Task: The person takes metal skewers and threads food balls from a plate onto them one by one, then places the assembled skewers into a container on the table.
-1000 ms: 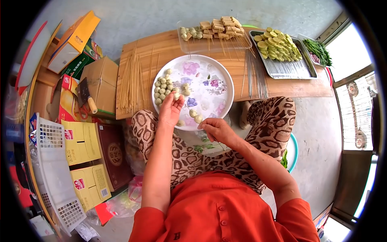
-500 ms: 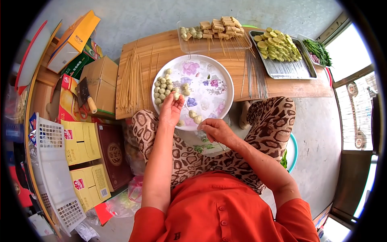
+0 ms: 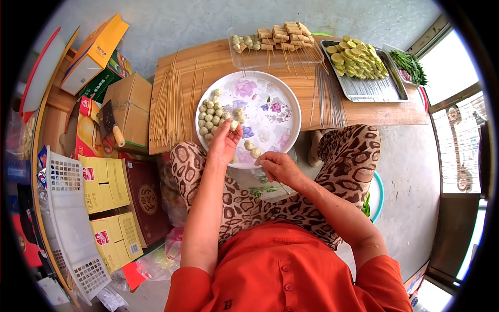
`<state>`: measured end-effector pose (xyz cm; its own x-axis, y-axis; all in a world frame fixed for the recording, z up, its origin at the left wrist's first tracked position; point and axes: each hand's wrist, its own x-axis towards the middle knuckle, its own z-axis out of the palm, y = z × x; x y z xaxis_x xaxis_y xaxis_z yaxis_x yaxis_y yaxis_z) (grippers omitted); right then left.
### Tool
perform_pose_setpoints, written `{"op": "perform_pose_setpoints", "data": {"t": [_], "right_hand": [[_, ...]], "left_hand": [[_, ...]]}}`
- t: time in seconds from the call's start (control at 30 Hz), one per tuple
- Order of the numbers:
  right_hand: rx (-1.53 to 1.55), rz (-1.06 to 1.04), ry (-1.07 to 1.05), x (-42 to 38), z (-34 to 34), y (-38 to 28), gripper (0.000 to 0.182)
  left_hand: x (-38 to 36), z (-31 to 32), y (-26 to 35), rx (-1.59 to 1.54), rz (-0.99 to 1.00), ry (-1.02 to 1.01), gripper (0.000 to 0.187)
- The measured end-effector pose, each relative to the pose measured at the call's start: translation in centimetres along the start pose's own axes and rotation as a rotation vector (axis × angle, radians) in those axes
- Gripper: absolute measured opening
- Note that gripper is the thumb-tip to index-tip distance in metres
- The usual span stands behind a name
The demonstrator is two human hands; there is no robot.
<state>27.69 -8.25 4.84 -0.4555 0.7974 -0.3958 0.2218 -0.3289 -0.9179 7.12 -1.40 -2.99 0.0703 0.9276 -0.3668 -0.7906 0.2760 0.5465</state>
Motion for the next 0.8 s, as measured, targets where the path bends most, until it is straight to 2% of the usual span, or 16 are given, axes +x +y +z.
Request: {"op": "perform_pose_setpoints", "data": {"t": [0.6,0.7,0.77,0.8], "right_hand": [[0.079,-0.014,0.080,0.8,-0.2,0.4,0.021],[0.074,-0.024,0.099,1.0,-0.4,0.5,0.021],[0.080,-0.034,0.113,1.0,-0.3,0.3,0.022],[0.089,-0.039,0.116,0.9,-0.3,0.0,0.022]], "left_hand": [[-1.8,2.5,-0.5,0.236,-0.097,-0.095,0.020],[-2.2,2.9,0.3,0.417,-0.037,-0.041,0.020],[-2.5,2.6,0.9,0.996,0.188,0.119,0.025],[-2.9,2.4,1.3,1.001,0.188,0.125,0.025]]}}
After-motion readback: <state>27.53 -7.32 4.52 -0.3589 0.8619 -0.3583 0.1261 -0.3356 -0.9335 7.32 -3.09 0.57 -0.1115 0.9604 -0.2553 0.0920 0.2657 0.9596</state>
